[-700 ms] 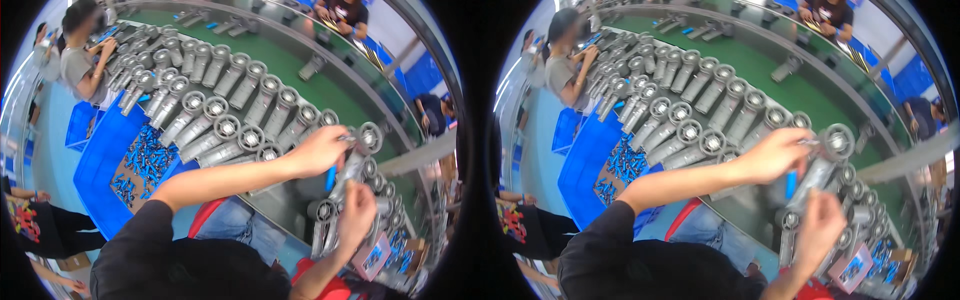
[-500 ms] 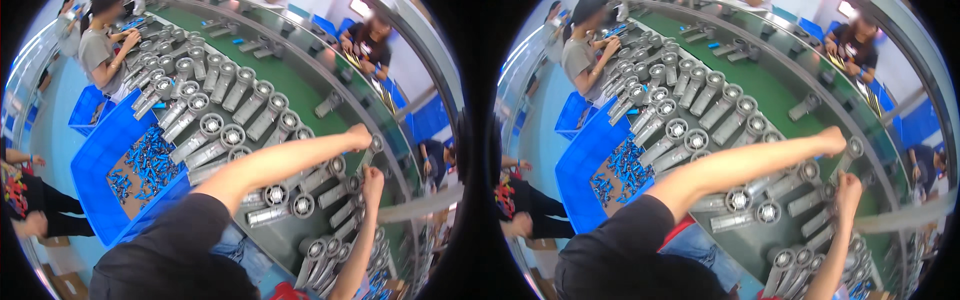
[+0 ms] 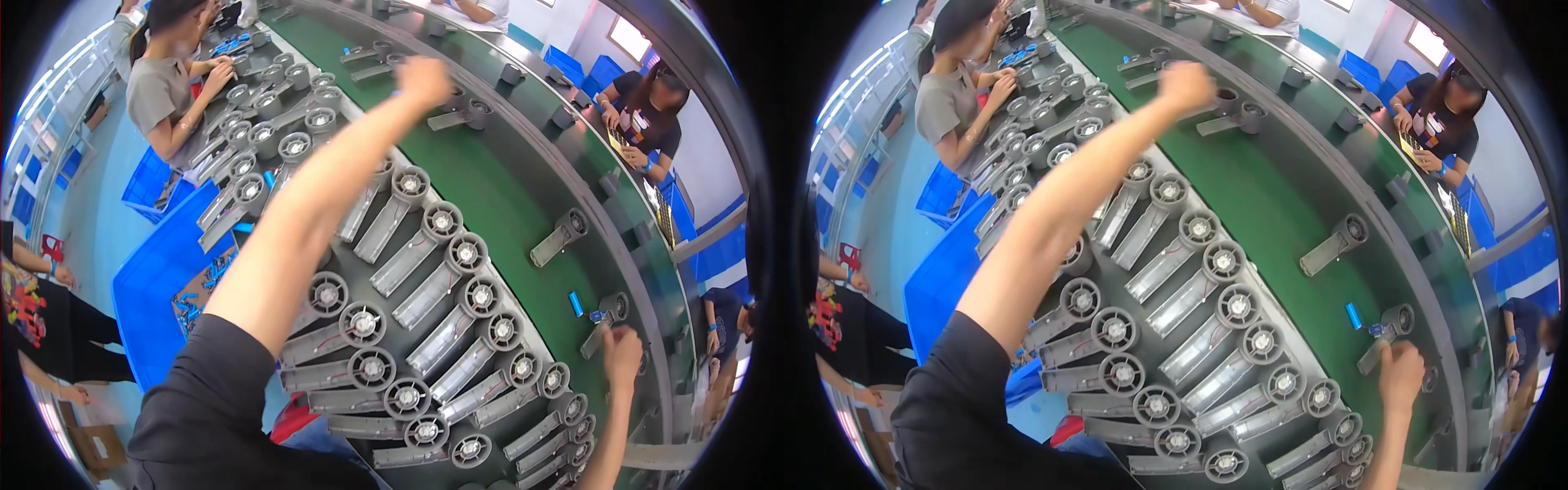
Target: Assemble electronic fan components on a manual production line.
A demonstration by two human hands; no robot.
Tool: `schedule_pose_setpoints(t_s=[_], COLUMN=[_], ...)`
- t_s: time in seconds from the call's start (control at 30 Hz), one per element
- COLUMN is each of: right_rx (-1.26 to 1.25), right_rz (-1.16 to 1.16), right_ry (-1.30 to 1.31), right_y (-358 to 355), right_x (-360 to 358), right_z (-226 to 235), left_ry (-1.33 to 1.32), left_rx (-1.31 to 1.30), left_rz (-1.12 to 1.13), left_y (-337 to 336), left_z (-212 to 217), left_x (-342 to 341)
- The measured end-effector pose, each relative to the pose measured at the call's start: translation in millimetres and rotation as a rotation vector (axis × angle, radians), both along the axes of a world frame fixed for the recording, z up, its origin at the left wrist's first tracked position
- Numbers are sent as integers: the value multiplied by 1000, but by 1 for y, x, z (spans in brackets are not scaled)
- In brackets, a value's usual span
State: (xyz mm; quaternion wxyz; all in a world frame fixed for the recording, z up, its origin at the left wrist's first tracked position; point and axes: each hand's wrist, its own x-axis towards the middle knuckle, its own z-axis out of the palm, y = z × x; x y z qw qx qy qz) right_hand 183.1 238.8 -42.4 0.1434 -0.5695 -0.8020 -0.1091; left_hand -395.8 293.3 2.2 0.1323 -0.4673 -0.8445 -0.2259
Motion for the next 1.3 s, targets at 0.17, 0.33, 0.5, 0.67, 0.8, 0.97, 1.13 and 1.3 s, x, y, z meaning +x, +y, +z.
schedule_pose_setpoints(t_s=[0.17, 0.33, 0.5, 0.67, 0.8, 0.97, 1.13, 1.3], right_rx=[-698, -1178, -1153, -1153, -1116, -1043, -812, -756], right_rz=[89, 227, 165, 120, 321, 411, 131, -210], right_ry=[585, 923, 1185, 1169, 1320, 1094, 927, 1108], right_y=[21, 78, 107, 126, 131, 47, -110, -288], right_x=[-193, -371, -492, -517, -441, -312, -147, -48], right_z=[54, -8, -34, -57, -45, 44, 132, 109], left_ry=[-105, -229, -81, 12, -14, 291, -132, -326], left_rx=[-303, -304, -516, -622, -350, 11, 206, 234], left_rz=[272, 176, 123, 232, 11, -194, -502, -715], left_y=[-19, -15, 14, 32, 36, -46, -168, -345], left_z=[-39, -77, -66, -80, -80, -51, 25, 55], left_x=[-166, -247, -212, -201, -183, -184, -31, 148])
